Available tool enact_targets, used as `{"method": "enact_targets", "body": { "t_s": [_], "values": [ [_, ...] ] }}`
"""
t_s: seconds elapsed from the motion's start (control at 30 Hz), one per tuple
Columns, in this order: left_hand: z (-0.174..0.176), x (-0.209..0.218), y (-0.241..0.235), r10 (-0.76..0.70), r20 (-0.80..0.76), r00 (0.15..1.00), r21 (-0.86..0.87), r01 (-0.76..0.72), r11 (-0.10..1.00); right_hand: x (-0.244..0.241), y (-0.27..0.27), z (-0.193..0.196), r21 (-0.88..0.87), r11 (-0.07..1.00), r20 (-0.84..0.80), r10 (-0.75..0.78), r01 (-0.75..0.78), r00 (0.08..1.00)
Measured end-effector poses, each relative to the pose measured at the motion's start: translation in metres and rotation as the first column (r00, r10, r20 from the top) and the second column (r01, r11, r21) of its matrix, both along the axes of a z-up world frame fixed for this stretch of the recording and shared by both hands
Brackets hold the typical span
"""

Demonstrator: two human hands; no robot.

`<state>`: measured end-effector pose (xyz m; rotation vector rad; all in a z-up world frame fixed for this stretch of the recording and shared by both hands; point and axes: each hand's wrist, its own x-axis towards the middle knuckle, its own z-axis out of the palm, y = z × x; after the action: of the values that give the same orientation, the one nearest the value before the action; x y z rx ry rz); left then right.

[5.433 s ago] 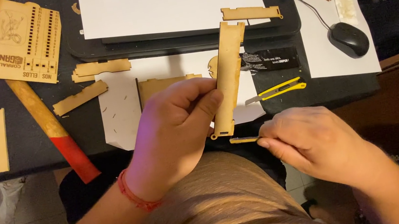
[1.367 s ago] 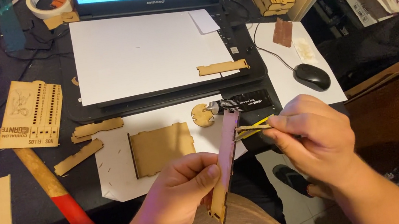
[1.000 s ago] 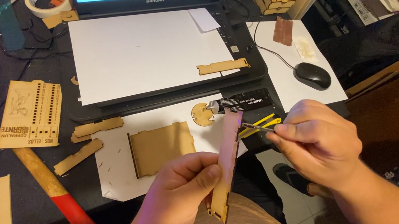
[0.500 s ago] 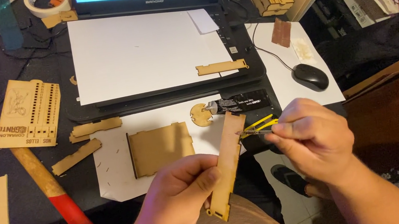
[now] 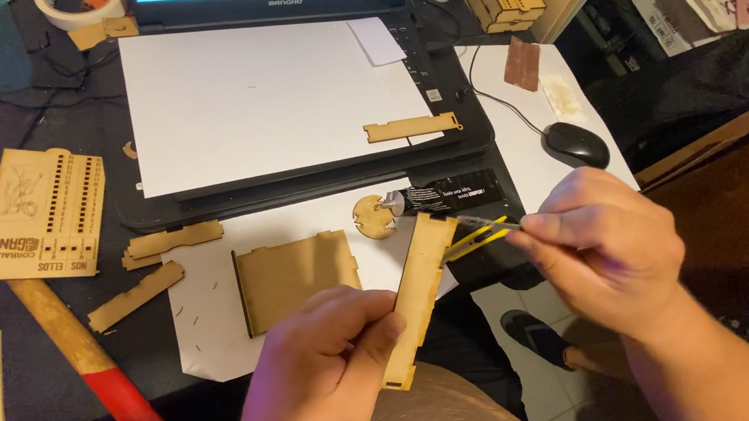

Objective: The person assembles a wooden model by applying glue to small wooden pieces and attaching them to a larger base. They use a small stick to spread the glue and press the pieces into place.

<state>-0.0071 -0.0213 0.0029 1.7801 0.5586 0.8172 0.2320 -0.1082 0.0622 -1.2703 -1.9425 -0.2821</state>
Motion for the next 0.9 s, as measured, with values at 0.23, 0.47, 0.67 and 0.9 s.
{"method": "enact_targets", "body": {
  "t_s": [0.23, 0.47, 0.67, 0.9],
  "values": [
    [-0.008, 0.0, 0.001, 0.002, 0.011, 1.0, 0.0, -0.002, 1.0, 0.008, 0.006, -0.011, -0.016, 0.999, -0.061, 0.045, -0.046, 0.997],
    [-0.012, -0.002, 0.005, -0.023, -0.08, 0.997, -0.125, 0.013, 0.992, 0.01, 0.009, -0.024, 0.108, 0.993, 0.021, 0.055, -0.057, 0.998],
    [-0.012, -0.003, 0.006, -0.015, -0.093, 0.996, -0.157, 0.001, 0.988, 0.019, 0.018, -0.033, 0.133, 0.991, 0.061, 0.023, -0.031, 0.998],
    [-0.017, -0.014, 0.019, 0.012, -0.159, 0.987, -0.271, -0.055, 0.961, 0.028, 0.019, -0.073, -0.204, 0.965, -0.07, -0.182, 0.165, 0.981]
  ]
}}
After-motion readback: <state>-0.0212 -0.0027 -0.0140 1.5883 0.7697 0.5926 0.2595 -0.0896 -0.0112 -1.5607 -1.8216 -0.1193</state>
